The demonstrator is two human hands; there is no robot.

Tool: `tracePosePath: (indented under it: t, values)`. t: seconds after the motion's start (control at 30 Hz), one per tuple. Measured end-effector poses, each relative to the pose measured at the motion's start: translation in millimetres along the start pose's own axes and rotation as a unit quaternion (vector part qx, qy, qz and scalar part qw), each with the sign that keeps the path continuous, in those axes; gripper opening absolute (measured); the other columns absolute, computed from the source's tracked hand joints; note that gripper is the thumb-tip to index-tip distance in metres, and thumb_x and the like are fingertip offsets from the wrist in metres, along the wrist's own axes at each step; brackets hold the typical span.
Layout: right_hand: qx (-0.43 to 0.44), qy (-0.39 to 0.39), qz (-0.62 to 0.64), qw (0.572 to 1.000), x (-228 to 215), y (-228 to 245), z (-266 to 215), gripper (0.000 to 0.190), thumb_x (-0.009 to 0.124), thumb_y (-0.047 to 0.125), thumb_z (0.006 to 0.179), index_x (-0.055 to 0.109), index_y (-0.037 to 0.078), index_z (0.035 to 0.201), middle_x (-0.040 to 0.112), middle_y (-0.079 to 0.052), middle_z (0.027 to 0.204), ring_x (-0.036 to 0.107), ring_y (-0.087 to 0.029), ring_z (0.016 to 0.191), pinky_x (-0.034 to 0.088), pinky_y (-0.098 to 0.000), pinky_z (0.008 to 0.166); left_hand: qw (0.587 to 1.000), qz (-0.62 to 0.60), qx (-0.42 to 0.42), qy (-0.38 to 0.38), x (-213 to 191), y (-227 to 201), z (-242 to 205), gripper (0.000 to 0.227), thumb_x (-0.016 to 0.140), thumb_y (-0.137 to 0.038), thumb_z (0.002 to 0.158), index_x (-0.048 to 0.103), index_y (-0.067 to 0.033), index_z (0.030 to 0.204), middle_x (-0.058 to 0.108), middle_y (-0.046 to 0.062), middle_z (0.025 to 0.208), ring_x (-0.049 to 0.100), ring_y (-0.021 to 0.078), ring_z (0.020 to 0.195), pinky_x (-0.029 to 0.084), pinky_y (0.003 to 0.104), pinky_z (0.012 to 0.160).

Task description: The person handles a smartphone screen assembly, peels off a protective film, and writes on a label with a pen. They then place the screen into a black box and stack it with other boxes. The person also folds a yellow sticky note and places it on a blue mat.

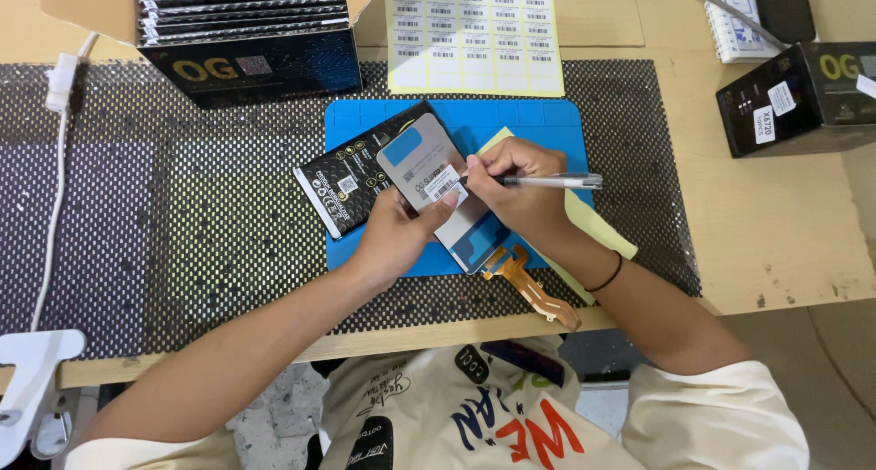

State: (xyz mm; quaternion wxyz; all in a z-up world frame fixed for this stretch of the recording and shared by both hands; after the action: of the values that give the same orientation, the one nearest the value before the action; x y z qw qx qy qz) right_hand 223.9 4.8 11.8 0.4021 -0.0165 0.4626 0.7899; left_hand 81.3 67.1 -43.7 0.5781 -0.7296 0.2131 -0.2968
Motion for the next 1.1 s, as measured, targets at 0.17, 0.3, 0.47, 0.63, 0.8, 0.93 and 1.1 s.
tracePosePath:
  t: [0.17, 0.3, 0.47, 0.63, 0.8, 0.93, 1.1]
  values:
    - [-0.006, -0.005, -0.014, 1.000, -2, 10, -2, 0.030, 0.079, 0.001, 0.089, 0.061, 0.003, 0.065, 0.073, -0.010, 0.070, 0.067, -0.021, 0.054, 0.049, -0.0253, 0.046, 1.000, 0.004, -0.001, 0.003, -1, 12, 2, 0.032, 0.068, -0.011, 0.096, 0.068, 0.0113, 0.119, 0.075, 0.024, 0.098, 0.072, 0.0233, 0.089, 0.064, 0.037, 0.068]
    - [0.048, -0.007, 0.050, 0.998, -2, 2, 1, 0.034, 0.075, 0.000, 0.091, 0.056, 0.003, 0.063, 0.070, -0.015, 0.066, 0.063, -0.016, 0.050, 0.047, -0.0250, 0.046, 1.000, -0.005, -0.001, 0.017, -1, 10, 9, 0.035, 0.066, -0.011, 0.097, 0.065, 0.0101, 0.125, 0.074, 0.028, 0.107, 0.074, 0.0297, 0.094, 0.065, 0.040, 0.067]
    - [0.121, -0.006, 0.192, 0.974, -16, -22, 12, 0.032, 0.058, -0.002, 0.096, 0.041, 0.010, 0.071, 0.066, -0.012, 0.066, 0.063, -0.015, 0.058, 0.048, -0.0236, 0.057, 1.000, -0.010, -0.008, 0.020, -5, 12, 8, 0.048, 0.065, -0.011, 0.098, 0.049, 0.0131, 0.136, 0.063, 0.036, 0.124, 0.066, 0.0425, 0.112, 0.062, 0.051, 0.080]
    - [0.149, 0.086, 0.029, 0.985, -32, -37, 15, 0.023, 0.066, 0.003, 0.095, 0.044, 0.006, 0.100, 0.055, -0.007, 0.052, 0.055, -0.015, 0.048, 0.040, -0.0247, 0.056, 0.999, -0.018, -0.031, 0.029, -6, -2, 2, 0.056, 0.060, -0.009, 0.099, 0.034, 0.0109, 0.145, 0.051, 0.039, 0.139, 0.056, 0.0475, 0.130, 0.057, 0.055, 0.094]
    - [0.255, 0.223, -0.192, 0.921, -26, -38, 12, 0.057, 0.076, 0.030, 0.085, 0.052, 0.009, 0.132, 0.063, -0.009, 0.056, 0.065, -0.028, 0.055, 0.048, -0.0369, 0.059, 0.998, -0.003, -0.003, 0.065, -6, -1, 8, 0.056, 0.051, -0.021, 0.107, 0.029, 0.0045, 0.152, 0.049, 0.035, 0.140, 0.056, 0.0422, 0.129, 0.056, 0.057, 0.096]
    - [0.251, 0.279, -0.303, 0.876, -22, -30, 10, 0.061, 0.068, 0.038, 0.091, 0.054, 0.005, 0.140, 0.072, -0.015, 0.072, 0.073, -0.037, 0.074, 0.055, -0.0473, 0.066, 0.997, -0.023, -0.011, 0.074, -4, -1, 3, 0.054, 0.041, -0.027, 0.111, 0.026, 0.0009, 0.154, 0.048, 0.031, 0.142, 0.056, 0.0410, 0.129, 0.055, 0.058, 0.100]
    - [0.186, 0.232, -0.335, 0.894, -28, -44, 9, 0.058, 0.068, 0.049, 0.093, 0.056, 0.013, 0.136, 0.070, -0.008, 0.070, 0.072, -0.039, 0.077, 0.056, -0.0520, 0.072, 0.994, -0.071, -0.029, 0.082, -3, 7, 2, 0.060, 0.035, -0.033, 0.111, 0.020, -0.0017, 0.160, 0.050, 0.025, 0.135, 0.061, 0.0305, 0.119, 0.058, 0.052, 0.098]
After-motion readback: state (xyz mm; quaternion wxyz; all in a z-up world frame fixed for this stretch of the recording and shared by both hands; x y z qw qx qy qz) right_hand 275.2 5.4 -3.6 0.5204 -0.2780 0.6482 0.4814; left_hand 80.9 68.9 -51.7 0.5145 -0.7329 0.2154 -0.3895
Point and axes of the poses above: each hand's wrist, its own z-axis towards the middle knuckle, its own x-axis out of the palm, y = z × x, the point moved 10 cm from there along z, towards the middle knuckle
